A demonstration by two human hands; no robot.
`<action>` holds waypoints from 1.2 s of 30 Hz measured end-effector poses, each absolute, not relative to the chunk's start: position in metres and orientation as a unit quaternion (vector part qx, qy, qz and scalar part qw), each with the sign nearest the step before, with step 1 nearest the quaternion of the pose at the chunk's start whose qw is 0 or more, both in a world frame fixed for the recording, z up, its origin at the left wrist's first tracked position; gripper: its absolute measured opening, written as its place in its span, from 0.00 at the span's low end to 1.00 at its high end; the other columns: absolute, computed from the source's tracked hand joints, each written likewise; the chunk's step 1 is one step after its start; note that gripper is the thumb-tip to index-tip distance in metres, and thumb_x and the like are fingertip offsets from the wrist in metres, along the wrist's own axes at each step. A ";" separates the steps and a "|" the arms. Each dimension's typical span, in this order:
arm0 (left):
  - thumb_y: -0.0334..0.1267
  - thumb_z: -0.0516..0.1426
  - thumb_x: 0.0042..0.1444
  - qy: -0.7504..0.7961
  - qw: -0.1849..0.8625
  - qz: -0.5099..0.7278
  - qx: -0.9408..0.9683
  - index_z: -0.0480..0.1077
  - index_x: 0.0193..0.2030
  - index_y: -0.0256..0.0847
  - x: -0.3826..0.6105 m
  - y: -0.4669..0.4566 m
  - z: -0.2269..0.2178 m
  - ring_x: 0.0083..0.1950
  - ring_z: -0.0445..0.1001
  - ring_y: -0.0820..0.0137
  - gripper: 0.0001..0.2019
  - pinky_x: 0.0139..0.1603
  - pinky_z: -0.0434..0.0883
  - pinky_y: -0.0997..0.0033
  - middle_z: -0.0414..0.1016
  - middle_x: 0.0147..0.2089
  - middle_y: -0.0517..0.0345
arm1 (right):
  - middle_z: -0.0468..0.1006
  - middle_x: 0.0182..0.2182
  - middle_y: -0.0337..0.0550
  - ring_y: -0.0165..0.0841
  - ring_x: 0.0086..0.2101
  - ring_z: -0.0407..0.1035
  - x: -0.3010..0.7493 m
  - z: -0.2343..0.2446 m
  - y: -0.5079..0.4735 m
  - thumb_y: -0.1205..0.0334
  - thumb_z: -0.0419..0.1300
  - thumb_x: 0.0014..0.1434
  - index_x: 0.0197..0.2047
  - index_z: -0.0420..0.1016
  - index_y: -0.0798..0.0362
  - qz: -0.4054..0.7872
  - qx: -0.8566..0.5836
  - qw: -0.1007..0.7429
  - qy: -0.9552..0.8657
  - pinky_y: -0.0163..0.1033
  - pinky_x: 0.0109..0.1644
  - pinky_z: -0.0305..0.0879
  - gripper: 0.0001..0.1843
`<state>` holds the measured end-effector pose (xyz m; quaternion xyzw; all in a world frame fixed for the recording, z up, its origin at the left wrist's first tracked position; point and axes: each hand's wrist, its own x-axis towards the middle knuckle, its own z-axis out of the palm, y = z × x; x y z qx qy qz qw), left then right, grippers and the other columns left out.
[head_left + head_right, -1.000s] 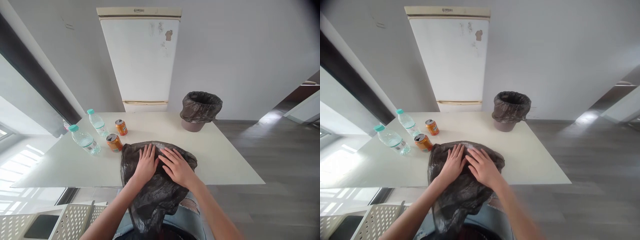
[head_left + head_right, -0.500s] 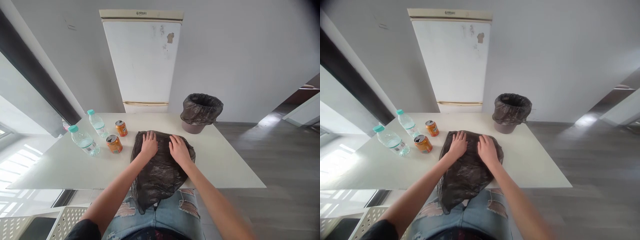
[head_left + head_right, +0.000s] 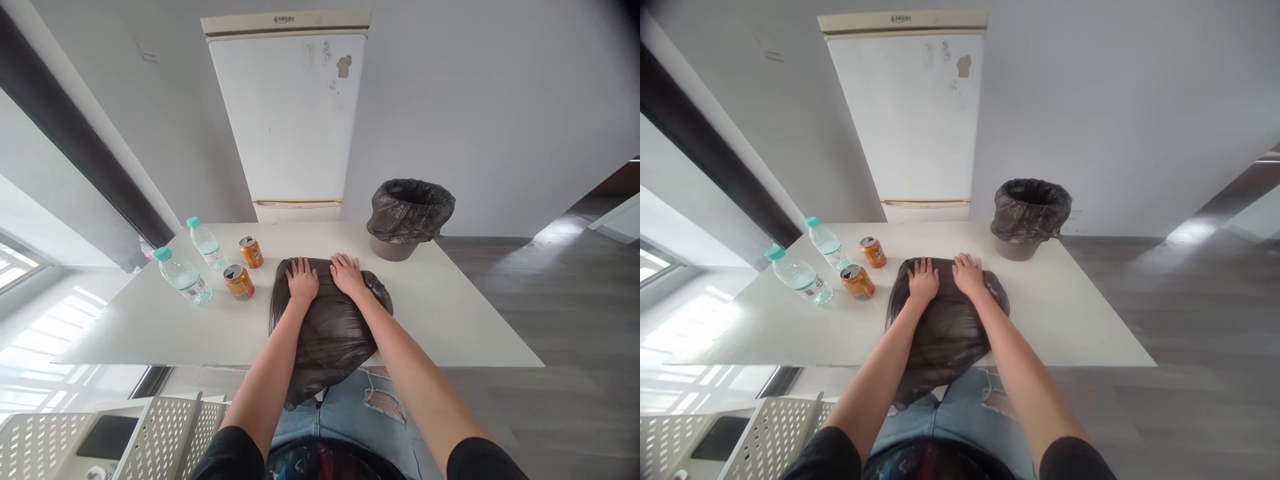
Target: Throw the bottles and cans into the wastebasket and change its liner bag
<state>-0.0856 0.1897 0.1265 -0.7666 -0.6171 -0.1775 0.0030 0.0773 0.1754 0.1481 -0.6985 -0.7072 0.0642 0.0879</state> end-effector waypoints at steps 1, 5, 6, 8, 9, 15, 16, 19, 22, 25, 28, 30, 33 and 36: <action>0.43 0.41 0.75 -0.619 0.006 -0.182 -0.764 0.60 0.77 0.29 -0.091 0.191 0.125 0.80 0.53 0.41 0.30 0.77 0.52 0.30 0.56 0.79 0.34 | 0.47 0.79 0.46 0.44 0.76 0.40 0.084 0.147 0.175 0.53 0.33 0.79 0.80 0.53 0.52 0.071 -0.701 0.079 -0.705 0.63 0.79 0.34 0.33; 0.41 0.44 0.73 -0.630 0.018 -0.194 -0.752 0.62 0.76 0.30 -0.112 0.197 0.125 0.80 0.54 0.41 0.29 0.77 0.50 0.29 0.57 0.79 0.35 | 0.41 0.80 0.40 0.42 0.77 0.36 0.099 0.147 0.177 0.48 0.27 0.79 0.82 0.47 0.47 0.093 -0.709 0.052 -0.698 0.63 0.79 0.31 0.35; 0.40 0.44 0.73 -0.632 0.021 -0.195 -0.750 0.62 0.76 0.30 -0.117 0.198 0.125 0.80 0.55 0.41 0.29 0.77 0.49 0.30 0.57 0.78 0.35 | 0.40 0.80 0.39 0.42 0.77 0.35 0.100 0.147 0.178 0.47 0.26 0.78 0.82 0.46 0.46 0.095 -0.711 0.050 -0.695 0.64 0.79 0.31 0.36; 0.39 0.45 0.73 -0.636 0.024 -0.195 -0.746 0.63 0.76 0.30 -0.126 0.200 0.126 0.80 0.55 0.42 0.29 0.78 0.50 0.31 0.57 0.78 0.35 | 0.39 0.80 0.38 0.41 0.77 0.34 0.100 0.146 0.179 0.47 0.26 0.78 0.82 0.45 0.46 0.095 -0.717 0.049 -0.688 0.65 0.79 0.31 0.36; 0.39 0.45 0.73 -0.638 0.024 -0.194 -0.744 0.63 0.76 0.30 -0.129 0.201 0.127 0.80 0.55 0.42 0.29 0.78 0.50 0.31 0.58 0.78 0.35 | 0.39 0.80 0.38 0.41 0.77 0.34 0.100 0.146 0.179 0.47 0.26 0.78 0.82 0.45 0.45 0.093 -0.720 0.049 -0.686 0.65 0.79 0.31 0.36; 0.38 0.47 0.72 -0.639 0.013 -0.190 -0.745 0.65 0.74 0.28 -0.140 0.199 0.147 0.78 0.58 0.41 0.27 0.76 0.56 0.34 0.61 0.76 0.33 | 0.39 0.80 0.36 0.40 0.77 0.35 0.098 0.144 0.180 0.47 0.29 0.78 0.82 0.46 0.43 0.089 -0.725 0.050 -0.681 0.65 0.79 0.31 0.34; 0.39 0.47 0.73 -0.637 0.012 -0.192 -0.746 0.65 0.73 0.27 -0.141 0.193 0.153 0.78 0.59 0.41 0.27 0.76 0.57 0.35 0.63 0.76 0.32 | 0.40 0.80 0.37 0.40 0.77 0.35 0.098 0.144 0.180 0.47 0.28 0.78 0.82 0.46 0.43 0.089 -0.726 0.049 -0.680 0.65 0.79 0.31 0.34; 0.43 0.47 0.75 -0.622 0.017 -0.211 -0.754 0.66 0.71 0.29 -0.149 0.155 0.175 0.75 0.62 0.46 0.26 0.74 0.62 0.44 0.67 0.72 0.34 | 0.39 0.80 0.38 0.40 0.77 0.35 0.099 0.142 0.182 0.47 0.28 0.78 0.82 0.45 0.44 0.090 -0.727 0.047 -0.679 0.66 0.78 0.31 0.35; 0.45 0.49 0.75 -0.565 0.008 -0.270 -0.779 0.74 0.57 0.39 -0.161 0.094 0.188 0.61 0.73 0.54 0.17 0.64 0.71 0.51 0.75 0.60 0.43 | 0.38 0.80 0.38 0.41 0.78 0.34 0.099 0.139 0.184 0.48 0.28 0.78 0.82 0.44 0.44 0.093 -0.728 0.047 -0.678 0.67 0.78 0.30 0.35; 0.43 0.50 0.75 -0.532 -0.020 -0.297 -0.793 0.72 0.46 0.42 -0.178 0.035 0.182 0.50 0.74 0.58 0.12 0.54 0.73 0.55 0.76 0.47 0.49 | 0.37 0.80 0.38 0.42 0.78 0.33 0.099 0.139 0.184 0.47 0.28 0.78 0.82 0.44 0.45 0.096 -0.728 0.046 -0.677 0.67 0.78 0.29 0.35; 0.42 0.56 0.72 -0.464 -0.035 -0.282 -0.839 0.72 0.50 0.44 -0.201 -0.005 0.160 0.50 0.75 0.60 0.07 0.54 0.74 0.55 0.76 0.50 0.50 | 0.37 0.80 0.38 0.42 0.78 0.32 0.098 0.141 0.182 0.47 0.27 0.78 0.82 0.44 0.45 0.095 -0.727 0.045 -0.679 0.67 0.78 0.29 0.35; 0.44 0.63 0.65 -0.438 -0.029 -0.253 -0.862 0.71 0.58 0.45 -0.217 -0.018 0.144 0.58 0.75 0.55 0.17 0.61 0.74 0.49 0.75 0.57 0.48 | 0.37 0.80 0.39 0.42 0.78 0.32 0.097 0.143 0.181 0.48 0.27 0.78 0.82 0.43 0.45 0.096 -0.727 0.042 -0.679 0.68 0.78 0.29 0.35; 0.39 0.67 0.57 -0.425 -0.002 -0.211 -0.880 0.67 0.68 0.45 -0.240 -0.026 0.126 0.69 0.70 0.48 0.32 0.73 0.65 0.36 0.72 0.67 0.44 | 0.36 0.80 0.39 0.43 0.78 0.32 0.095 0.146 0.178 0.48 0.28 0.78 0.82 0.43 0.46 0.104 -0.727 0.036 -0.678 0.68 0.78 0.29 0.35; 0.25 0.58 0.55 -0.412 0.016 -0.201 -0.888 0.70 0.66 0.47 -0.255 -0.023 0.121 0.72 0.70 0.51 0.31 0.77 0.62 0.37 0.73 0.67 0.46 | 0.36 0.80 0.40 0.43 0.78 0.30 0.094 0.153 0.177 0.49 0.28 0.78 0.83 0.42 0.46 0.111 -0.727 0.032 -0.677 0.68 0.78 0.29 0.35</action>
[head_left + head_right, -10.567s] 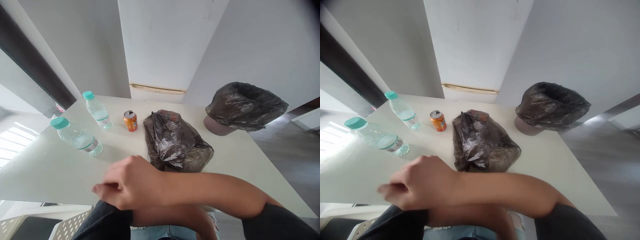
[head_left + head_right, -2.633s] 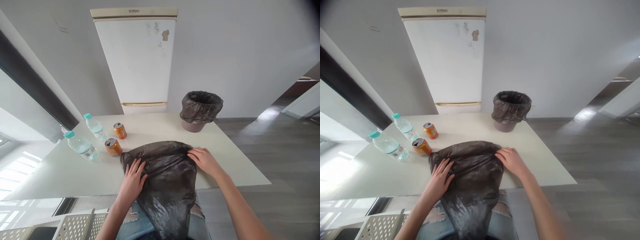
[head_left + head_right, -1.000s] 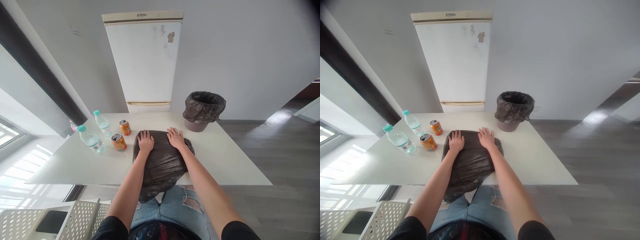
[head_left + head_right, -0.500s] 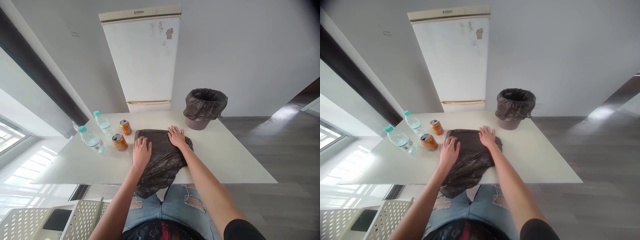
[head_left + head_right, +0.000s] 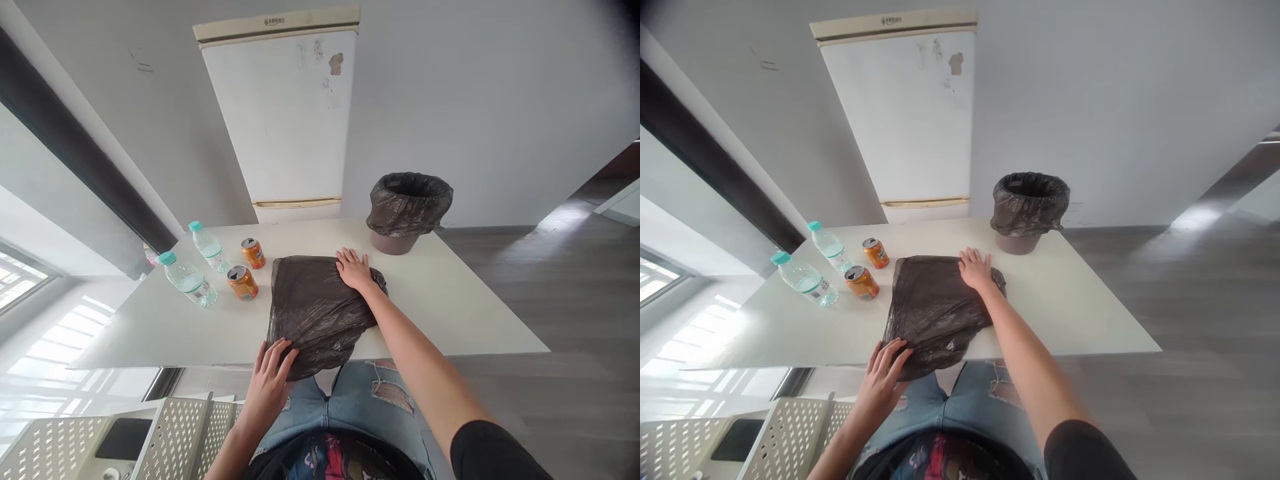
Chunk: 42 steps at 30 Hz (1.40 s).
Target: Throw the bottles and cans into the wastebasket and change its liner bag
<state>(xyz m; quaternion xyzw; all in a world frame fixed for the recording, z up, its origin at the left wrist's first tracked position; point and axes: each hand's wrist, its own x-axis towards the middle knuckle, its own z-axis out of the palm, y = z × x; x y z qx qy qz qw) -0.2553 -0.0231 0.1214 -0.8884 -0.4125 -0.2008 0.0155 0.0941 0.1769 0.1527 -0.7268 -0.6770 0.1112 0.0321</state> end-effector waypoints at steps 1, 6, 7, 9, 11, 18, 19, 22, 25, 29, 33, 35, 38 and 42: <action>0.21 0.55 0.52 -0.407 0.010 -0.205 -0.890 0.73 0.63 0.47 -0.259 -0.020 0.122 0.71 0.71 0.54 0.31 0.76 0.64 0.40 0.75 0.66 0.48 | 0.35 0.80 0.40 0.43 0.78 0.31 0.094 0.156 0.177 0.50 0.29 0.78 0.82 0.42 0.46 0.114 -0.726 0.031 -0.678 0.68 0.78 0.30 0.34; 0.18 0.48 0.49 -0.391 -0.041 -0.230 -0.890 0.76 0.53 0.47 -0.264 -0.002 0.139 0.64 0.78 0.62 0.30 0.68 0.76 0.55 0.81 0.59 0.54 | 0.38 0.80 0.44 0.49 0.77 0.35 0.090 0.185 0.162 0.45 0.35 0.80 0.82 0.45 0.47 0.124 -0.717 0.036 -0.685 0.73 0.76 0.40 0.34; 0.18 0.48 0.51 -0.398 -0.050 -0.231 -0.886 0.75 0.53 0.47 -0.263 0.002 0.143 0.62 0.79 0.62 0.28 0.67 0.77 0.56 0.82 0.57 0.54 | 0.38 0.80 0.44 0.50 0.77 0.34 0.089 0.192 0.153 0.44 0.36 0.80 0.82 0.44 0.47 0.115 -0.714 0.048 -0.689 0.74 0.76 0.39 0.34; 0.20 0.49 0.55 -0.420 -0.063 -0.233 -0.875 0.75 0.54 0.47 -0.263 0.009 0.152 0.58 0.81 0.62 0.26 0.63 0.79 0.57 0.84 0.53 0.55 | 0.42 0.80 0.43 0.48 0.77 0.37 0.086 0.206 0.127 0.42 0.37 0.80 0.82 0.46 0.46 0.107 -0.685 0.089 -0.716 0.71 0.77 0.39 0.35; 0.22 0.49 0.59 -0.446 -0.076 -0.233 -0.861 0.75 0.55 0.47 -0.263 0.014 0.161 0.60 0.80 0.59 0.23 0.58 0.80 0.59 0.84 0.52 0.56 | 0.58 0.76 0.43 0.45 0.74 0.53 0.085 0.215 0.093 0.36 0.42 0.78 0.77 0.60 0.42 0.159 -0.583 0.159 -0.780 0.63 0.78 0.47 0.34; 0.30 0.49 0.65 -0.515 -0.220 -0.144 -0.816 0.74 0.54 0.51 -0.268 0.015 0.195 0.39 0.83 0.65 0.18 0.39 0.75 0.70 0.84 0.43 0.60 | 0.72 0.68 0.43 0.50 0.67 0.67 0.111 0.186 -0.002 0.49 0.69 0.66 0.66 0.76 0.41 0.195 -0.481 0.177 -0.836 0.71 0.78 0.46 0.26; 0.30 0.49 0.65 -0.515 -0.245 -0.141 -0.809 0.74 0.53 0.51 -0.269 0.013 0.199 0.38 0.82 0.66 0.18 0.39 0.74 0.71 0.84 0.42 0.61 | 0.76 0.64 0.42 0.47 0.63 0.71 0.117 0.179 -0.009 0.56 0.63 0.71 0.61 0.80 0.41 0.192 -0.488 0.186 -0.831 0.70 0.78 0.47 0.17; 0.34 0.49 0.67 -0.509 -0.302 -0.162 -0.790 0.74 0.51 0.48 -0.269 0.015 0.207 0.38 0.79 0.67 0.15 0.41 0.72 0.71 0.82 0.39 0.62 | 0.84 0.53 0.40 0.44 0.56 0.77 0.131 0.168 -0.021 0.63 0.51 0.76 0.54 0.82 0.43 0.187 -0.518 0.248 -0.797 0.65 0.74 0.61 0.17; 0.44 0.48 0.70 -0.511 -0.319 -0.202 -0.772 0.73 0.48 0.45 -0.265 0.030 0.205 0.41 0.78 0.65 0.14 0.45 0.73 0.68 0.82 0.41 0.59 | 0.85 0.46 0.43 0.47 0.51 0.80 0.137 0.177 -0.024 0.52 0.54 0.76 0.51 0.81 0.43 0.207 -0.559 0.294 -0.748 0.54 0.56 0.78 0.14; 0.43 0.49 0.69 -0.564 -0.274 -0.226 -0.746 0.71 0.48 0.44 -0.254 0.068 0.193 0.44 0.79 0.62 0.12 0.48 0.72 0.64 0.81 0.43 0.55 | 0.85 0.41 0.41 0.41 0.36 0.79 0.135 0.202 -0.012 0.42 0.55 0.75 0.48 0.80 0.43 0.254 -0.609 0.275 -0.700 0.44 0.39 0.74 0.18; 0.37 0.47 0.70 -0.634 -0.193 -0.176 -0.728 0.69 0.49 0.44 -0.242 0.103 0.187 0.41 0.79 0.60 0.10 0.43 0.71 0.65 0.81 0.42 0.53 | 0.78 0.26 0.37 0.37 0.26 0.70 0.130 0.215 0.014 0.40 0.52 0.75 0.37 0.77 0.46 0.247 -0.624 0.233 -0.704 0.42 0.37 0.66 0.23; 0.35 0.47 0.71 -0.647 -0.167 -0.170 -0.724 0.69 0.50 0.42 -0.234 0.113 0.189 0.42 0.79 0.57 0.11 0.44 0.71 0.62 0.80 0.44 0.49 | 0.74 0.24 0.36 0.36 0.25 0.67 0.127 0.214 0.030 0.41 0.50 0.75 0.33 0.72 0.46 0.239 -0.631 0.218 -0.705 0.41 0.36 0.62 0.25; 0.33 0.46 0.71 -0.663 -0.123 -0.173 -0.718 0.69 0.55 0.38 -0.218 0.112 0.195 0.48 0.78 0.51 0.14 0.50 0.72 0.55 0.79 0.46 0.42 | 0.71 0.23 0.37 0.36 0.26 0.66 0.122 0.211 0.052 0.45 0.48 0.75 0.31 0.66 0.47 0.234 -0.661 0.196 -0.686 0.39 0.33 0.56 0.23; 0.42 0.48 0.74 -0.621 -0.041 -0.219 -0.752 0.69 0.61 0.38 -0.199 0.089 0.196 0.60 0.73 0.48 0.17 0.62 0.70 0.47 0.74 0.58 0.38 | 0.67 0.22 0.35 0.34 0.24 0.61 0.119 0.205 0.068 0.49 0.45 0.76 0.32 0.60 0.47 0.228 -0.688 0.189 -0.662 0.38 0.31 0.51 0.20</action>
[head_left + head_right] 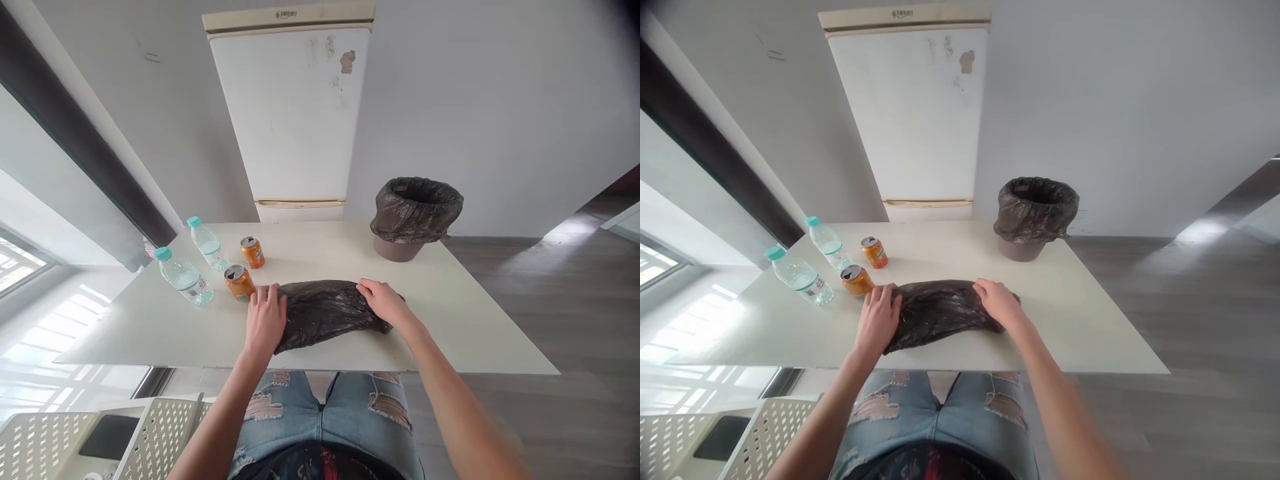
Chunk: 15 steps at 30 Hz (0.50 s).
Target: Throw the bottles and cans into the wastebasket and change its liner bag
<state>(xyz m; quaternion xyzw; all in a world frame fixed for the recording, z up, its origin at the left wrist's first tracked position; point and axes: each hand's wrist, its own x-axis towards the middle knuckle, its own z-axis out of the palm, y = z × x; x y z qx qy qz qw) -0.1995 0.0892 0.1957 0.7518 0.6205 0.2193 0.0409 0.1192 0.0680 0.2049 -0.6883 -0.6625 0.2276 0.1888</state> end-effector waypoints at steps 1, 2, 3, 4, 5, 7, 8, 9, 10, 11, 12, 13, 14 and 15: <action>0.46 0.50 0.74 0.608 0.044 0.230 0.758 0.68 0.63 0.38 -0.197 0.084 0.193 0.60 0.73 0.49 0.19 0.62 0.70 0.48 0.74 0.59 0.38 | 0.66 0.22 0.35 0.34 0.24 0.60 0.120 0.203 0.069 0.49 0.45 0.76 0.32 0.59 0.47 0.231 -0.686 0.188 -0.664 0.38 0.31 0.51 0.20; 0.49 0.51 0.73 0.602 0.058 0.233 0.762 0.67 0.65 0.37 -0.196 0.080 0.190 0.60 0.74 0.49 0.21 0.62 0.72 0.48 0.74 0.60 0.39 | 0.66 0.22 0.34 0.34 0.24 0.60 0.120 0.201 0.070 0.49 0.45 0.76 0.32 0.59 0.47 0.236 -0.681 0.185 -0.668 0.37 0.31 0.51 0.20; 0.49 0.52 0.73 0.600 0.075 0.229 0.763 0.65 0.67 0.37 -0.196 0.078 0.187 0.60 0.74 0.50 0.23 0.62 0.72 0.48 0.74 0.61 0.39 | 0.65 0.22 0.34 0.33 0.24 0.60 0.121 0.198 0.070 0.49 0.45 0.76 0.33 0.59 0.47 0.240 -0.677 0.181 -0.671 0.37 0.31 0.51 0.20; 0.48 0.52 0.73 0.599 0.083 0.220 0.766 0.65 0.69 0.37 -0.196 0.077 0.184 0.62 0.74 0.50 0.24 0.63 0.72 0.48 0.74 0.63 0.39 | 0.65 0.22 0.33 0.33 0.24 0.60 0.122 0.195 0.070 0.49 0.45 0.76 0.33 0.59 0.47 0.243 -0.675 0.176 -0.674 0.37 0.31 0.51 0.19; 0.46 0.51 0.74 0.595 0.076 0.212 0.772 0.65 0.70 0.37 -0.196 0.076 0.182 0.65 0.73 0.49 0.23 0.65 0.71 0.46 0.72 0.65 0.38 | 0.64 0.22 0.33 0.33 0.24 0.60 0.122 0.192 0.070 0.50 0.44 0.77 0.33 0.59 0.47 0.243 -0.675 0.172 -0.675 0.37 0.31 0.51 0.19; 0.41 0.48 0.75 0.565 0.036 0.207 0.798 0.65 0.71 0.38 -0.194 0.074 0.180 0.72 0.66 0.49 0.22 0.71 0.66 0.43 0.68 0.71 0.39 | 0.64 0.22 0.33 0.33 0.23 0.60 0.122 0.185 0.070 0.50 0.43 0.77 0.33 0.57 0.47 0.238 -0.679 0.165 -0.675 0.36 0.30 0.51 0.19; 0.40 0.47 0.75 0.543 0.011 0.209 0.814 0.65 0.71 0.38 -0.192 0.071 0.179 0.76 0.62 0.49 0.23 0.74 0.63 0.41 0.65 0.74 0.39 | 0.64 0.22 0.33 0.33 0.23 0.60 0.121 0.182 0.070 0.50 0.44 0.77 0.33 0.57 0.47 0.234 -0.680 0.161 -0.675 0.36 0.30 0.51 0.20; 0.40 0.46 0.75 0.519 -0.009 0.210 0.829 0.64 0.73 0.39 -0.188 0.068 0.180 0.78 0.58 0.49 0.23 0.77 0.59 0.40 0.62 0.76 0.40 | 0.64 0.22 0.33 0.33 0.24 0.61 0.120 0.179 0.071 0.50 0.44 0.77 0.32 0.56 0.48 0.230 -0.682 0.158 -0.676 0.36 0.30 0.51 0.20; 0.42 0.46 0.76 0.494 -0.022 0.207 0.844 0.62 0.74 0.39 -0.183 0.063 0.180 0.80 0.54 0.50 0.25 0.78 0.56 0.39 0.60 0.78 0.41 | 0.65 0.22 0.34 0.33 0.24 0.62 0.118 0.177 0.071 0.50 0.44 0.78 0.32 0.56 0.48 0.224 -0.684 0.154 -0.677 0.36 0.30 0.51 0.20; 0.44 0.46 0.76 0.470 -0.028 0.200 0.859 0.60 0.76 0.39 -0.178 0.059 0.179 0.81 0.52 0.50 0.26 0.79 0.55 0.38 0.57 0.80 0.43 | 0.66 0.22 0.34 0.34 0.25 0.63 0.117 0.175 0.071 0.51 0.44 0.78 0.33 0.57 0.48 0.216 -0.687 0.151 -0.677 0.36 0.30 0.52 0.20; 0.47 0.47 0.76 0.449 -0.029 0.189 0.873 0.58 0.78 0.40 -0.173 0.056 0.177 0.82 0.49 0.49 0.28 0.79 0.54 0.37 0.54 0.81 0.43 | 0.67 0.23 0.35 0.35 0.25 0.64 0.116 0.174 0.071 0.51 0.44 0.78 0.33 0.59 0.47 0.206 -0.692 0.149 -0.675 0.36 0.31 0.53 0.20; 0.50 0.47 0.75 0.433 -0.026 0.175 0.884 0.56 0.79 0.40 -0.169 0.054 0.174 0.83 0.48 0.49 0.30 0.79 0.53 0.36 0.52 0.82 0.44 | 0.69 0.23 0.36 0.35 0.26 0.65 0.115 0.174 0.071 0.51 0.44 0.78 0.35 0.61 0.47 0.195 -0.697 0.148 -0.674 0.37 0.31 0.54 0.19; 0.53 0.48 0.75 0.424 -0.019 0.158 0.892 0.54 0.80 0.39 -0.166 0.053 0.170 0.83 0.48 0.47 0.33 0.79 0.53 0.35 0.51 0.82 0.43 | 0.71 0.25 0.38 0.37 0.26 0.67 0.114 0.174 0.070 0.51 0.44 0.78 0.37 0.64 0.47 0.185 -0.702 0.145 -0.672 0.37 0.31 0.55 0.18; 0.55 0.49 0.74 0.420 -0.010 0.139 0.897 0.54 0.80 0.38 -0.164 0.055 0.165 0.82 0.48 0.46 0.35 0.79 0.54 0.34 0.51 0.82 0.42 | 0.74 0.28 0.40 0.38 0.28 0.69 0.112 0.175 0.068 0.52 0.45 0.78 0.41 0.67 0.47 0.177 -0.707 0.143 -0.670 0.38 0.32 0.57 0.16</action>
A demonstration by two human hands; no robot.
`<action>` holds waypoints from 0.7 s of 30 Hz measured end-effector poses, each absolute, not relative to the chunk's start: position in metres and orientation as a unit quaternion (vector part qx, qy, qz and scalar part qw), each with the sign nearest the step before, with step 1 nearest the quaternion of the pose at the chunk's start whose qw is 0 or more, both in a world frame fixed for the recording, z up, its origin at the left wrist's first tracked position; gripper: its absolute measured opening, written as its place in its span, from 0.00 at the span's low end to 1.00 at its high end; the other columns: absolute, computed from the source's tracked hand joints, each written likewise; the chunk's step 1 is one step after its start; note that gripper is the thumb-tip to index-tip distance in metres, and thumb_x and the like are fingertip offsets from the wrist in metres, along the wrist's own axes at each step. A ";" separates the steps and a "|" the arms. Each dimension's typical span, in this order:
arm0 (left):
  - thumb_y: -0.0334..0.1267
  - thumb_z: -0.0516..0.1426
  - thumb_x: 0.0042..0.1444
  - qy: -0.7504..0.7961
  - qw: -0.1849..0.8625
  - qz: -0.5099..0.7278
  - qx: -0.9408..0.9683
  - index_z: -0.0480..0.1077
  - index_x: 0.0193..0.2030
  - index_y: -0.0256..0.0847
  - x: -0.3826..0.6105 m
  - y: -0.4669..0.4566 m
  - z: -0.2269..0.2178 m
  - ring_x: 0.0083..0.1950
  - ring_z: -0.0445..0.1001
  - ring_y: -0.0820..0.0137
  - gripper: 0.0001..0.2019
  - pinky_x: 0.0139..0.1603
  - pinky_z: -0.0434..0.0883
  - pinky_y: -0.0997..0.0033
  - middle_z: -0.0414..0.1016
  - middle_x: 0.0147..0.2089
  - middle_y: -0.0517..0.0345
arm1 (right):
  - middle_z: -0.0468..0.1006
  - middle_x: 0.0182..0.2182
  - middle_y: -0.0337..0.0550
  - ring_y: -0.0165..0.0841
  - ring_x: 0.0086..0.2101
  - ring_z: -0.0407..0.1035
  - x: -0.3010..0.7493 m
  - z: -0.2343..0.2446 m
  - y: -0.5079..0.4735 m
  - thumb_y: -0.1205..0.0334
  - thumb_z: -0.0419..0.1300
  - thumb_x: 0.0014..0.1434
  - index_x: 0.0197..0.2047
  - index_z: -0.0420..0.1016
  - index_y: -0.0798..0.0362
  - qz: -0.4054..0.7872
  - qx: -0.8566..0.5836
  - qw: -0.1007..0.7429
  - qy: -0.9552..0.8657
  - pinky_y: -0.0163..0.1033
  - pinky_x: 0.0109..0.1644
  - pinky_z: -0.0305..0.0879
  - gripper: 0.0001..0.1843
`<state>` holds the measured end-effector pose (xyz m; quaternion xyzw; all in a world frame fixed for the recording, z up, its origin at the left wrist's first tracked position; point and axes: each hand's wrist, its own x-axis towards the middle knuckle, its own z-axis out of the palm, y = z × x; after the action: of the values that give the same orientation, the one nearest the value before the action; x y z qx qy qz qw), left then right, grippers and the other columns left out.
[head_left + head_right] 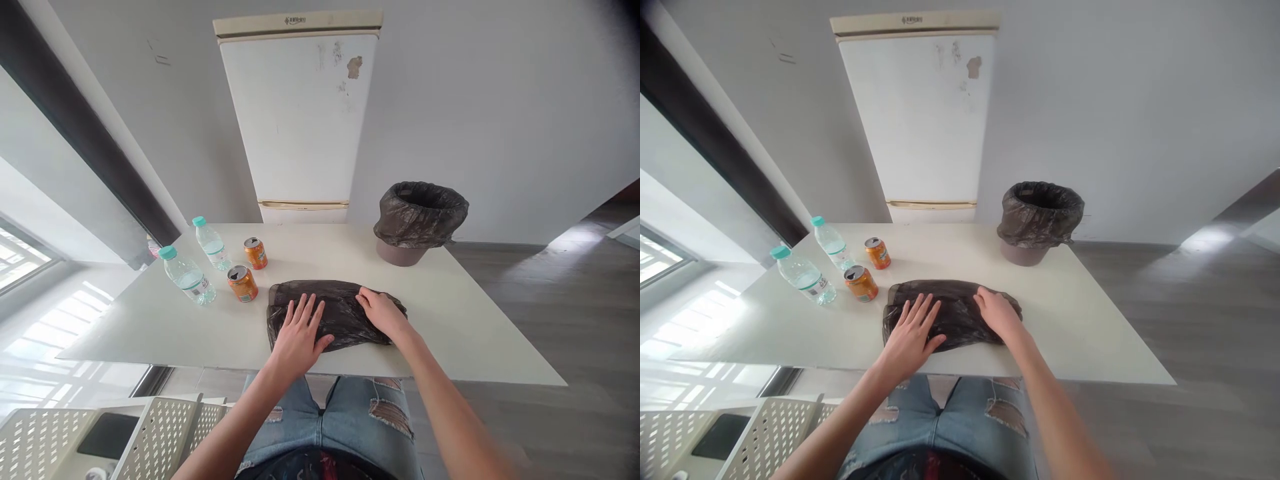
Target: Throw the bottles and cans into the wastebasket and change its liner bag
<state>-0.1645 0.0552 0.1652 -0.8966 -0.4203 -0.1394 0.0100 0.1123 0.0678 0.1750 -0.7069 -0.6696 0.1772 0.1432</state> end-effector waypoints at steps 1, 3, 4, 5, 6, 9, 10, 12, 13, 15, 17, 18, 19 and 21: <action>0.56 0.49 0.73 -0.421 0.000 -0.122 -0.899 0.54 0.80 0.37 -0.164 0.059 0.159 0.82 0.48 0.44 0.36 0.78 0.55 0.33 0.52 0.81 0.42 | 0.77 0.32 0.43 0.40 0.31 0.71 0.110 0.176 0.065 0.52 0.47 0.78 0.45 0.69 0.47 0.163 -0.710 0.144 -0.669 0.39 0.33 0.60 0.14; 0.56 0.49 0.73 -0.427 -0.015 -0.104 -0.898 0.54 0.80 0.37 -0.167 0.068 0.148 0.82 0.49 0.42 0.36 0.77 0.57 0.32 0.53 0.81 0.41 | 0.79 0.43 0.52 0.46 0.41 0.75 0.104 0.180 0.059 0.54 0.49 0.77 0.53 0.71 0.50 0.096 -0.709 0.163 -0.679 0.44 0.40 0.67 0.14; 0.56 0.49 0.73 -0.429 -0.020 -0.103 -0.897 0.53 0.80 0.39 -0.170 0.073 0.143 0.82 0.48 0.42 0.36 0.77 0.57 0.31 0.52 0.81 0.42 | 0.79 0.50 0.57 0.49 0.48 0.74 0.099 0.181 0.055 0.55 0.48 0.77 0.56 0.72 0.52 0.046 -0.700 0.180 -0.690 0.48 0.47 0.70 0.16; 0.57 0.49 0.73 -0.428 -0.022 -0.107 -0.897 0.52 0.81 0.40 -0.172 0.077 0.139 0.82 0.48 0.42 0.36 0.76 0.57 0.30 0.51 0.82 0.43 | 0.76 0.56 0.59 0.51 0.55 0.72 0.093 0.182 0.052 0.56 0.47 0.78 0.59 0.73 0.53 -0.006 -0.681 0.196 -0.705 0.52 0.55 0.70 0.18; 0.57 0.49 0.73 -0.425 -0.023 -0.112 -0.898 0.51 0.81 0.42 -0.174 0.080 0.137 0.82 0.47 0.41 0.36 0.76 0.56 0.29 0.50 0.82 0.44 | 0.73 0.62 0.60 0.52 0.61 0.68 0.086 0.183 0.049 0.56 0.45 0.78 0.61 0.73 0.54 -0.049 -0.653 0.206 -0.727 0.56 0.63 0.66 0.21; 0.58 0.48 0.73 -0.416 -0.027 -0.116 -0.901 0.47 0.82 0.45 -0.177 0.086 0.137 0.83 0.44 0.41 0.37 0.76 0.54 0.26 0.47 0.83 0.46 | 0.59 0.75 0.48 0.49 0.74 0.50 0.063 0.179 0.045 0.55 0.42 0.80 0.71 0.70 0.50 -0.066 -0.558 0.176 -0.808 0.62 0.77 0.48 0.26; 0.58 0.48 0.73 -0.415 -0.032 -0.113 -0.902 0.47 0.82 0.45 -0.177 0.087 0.138 0.83 0.43 0.41 0.37 0.76 0.54 0.26 0.47 0.83 0.47 | 0.53 0.77 0.44 0.47 0.76 0.45 0.057 0.176 0.046 0.54 0.42 0.80 0.74 0.66 0.48 -0.045 -0.539 0.152 -0.827 0.63 0.79 0.44 0.27; 0.59 0.47 0.73 -0.416 -0.047 -0.102 -0.902 0.46 0.82 0.46 -0.178 0.089 0.140 0.83 0.43 0.41 0.37 0.76 0.54 0.27 0.46 0.83 0.48 | 0.45 0.79 0.41 0.47 0.77 0.39 0.049 0.167 0.050 0.49 0.42 0.80 0.79 0.56 0.46 0.010 -0.541 0.108 -0.834 0.67 0.79 0.41 0.30; 0.59 0.46 0.73 -0.417 -0.054 -0.096 -0.902 0.46 0.82 0.47 -0.179 0.091 0.141 0.83 0.43 0.41 0.37 0.76 0.54 0.27 0.46 0.83 0.49 | 0.43 0.79 0.41 0.47 0.77 0.38 0.048 0.163 0.053 0.46 0.41 0.80 0.80 0.53 0.46 0.039 -0.555 0.092 -0.826 0.68 0.79 0.41 0.32; 0.59 0.45 0.74 -0.419 -0.059 -0.090 -0.902 0.47 0.82 0.48 -0.181 0.093 0.142 0.83 0.43 0.43 0.36 0.76 0.54 0.28 0.46 0.83 0.51 | 0.40 0.79 0.40 0.47 0.77 0.37 0.053 0.155 0.057 0.41 0.39 0.79 0.81 0.49 0.46 0.083 -0.584 0.073 -0.804 0.69 0.79 0.41 0.35; 0.58 0.46 0.74 -0.421 -0.053 -0.092 -0.901 0.47 0.82 0.49 -0.184 0.094 0.142 0.83 0.43 0.44 0.35 0.77 0.54 0.28 0.47 0.83 0.51 | 0.39 0.80 0.39 0.45 0.77 0.36 0.065 0.148 0.058 0.38 0.38 0.79 0.82 0.47 0.45 0.100 -0.602 0.071 -0.789 0.66 0.80 0.40 0.37; 0.58 0.46 0.74 -0.423 -0.049 -0.094 -0.900 0.47 0.82 0.50 -0.185 0.094 0.142 0.83 0.43 0.45 0.34 0.77 0.54 0.29 0.47 0.83 0.52 | 0.38 0.80 0.38 0.44 0.77 0.36 0.072 0.146 0.058 0.37 0.37 0.78 0.82 0.47 0.45 0.099 -0.608 0.074 -0.784 0.63 0.80 0.39 0.37; 0.58 0.46 0.74 -0.425 -0.047 -0.094 -0.899 0.47 0.82 0.51 -0.186 0.094 0.142 0.83 0.44 0.45 0.34 0.76 0.55 0.28 0.47 0.83 0.52 | 0.38 0.80 0.37 0.43 0.77 0.36 0.079 0.144 0.057 0.37 0.37 0.78 0.82 0.47 0.45 0.094 -0.615 0.078 -0.779 0.61 0.81 0.40 0.37; 0.58 0.47 0.74 -0.428 -0.044 -0.093 -0.898 0.48 0.82 0.52 -0.188 0.094 0.142 0.83 0.45 0.44 0.34 0.75 0.56 0.28 0.46 0.83 0.52 | 0.39 0.79 0.37 0.41 0.77 0.37 0.093 0.139 0.055 0.37 0.36 0.79 0.82 0.48 0.44 0.079 -0.626 0.087 -0.771 0.58 0.81 0.43 0.37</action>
<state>-0.1882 0.0935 0.1420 -0.8977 -0.4283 -0.0930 -0.0441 0.0932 0.0546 0.1392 -0.6261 -0.7708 0.0791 0.0866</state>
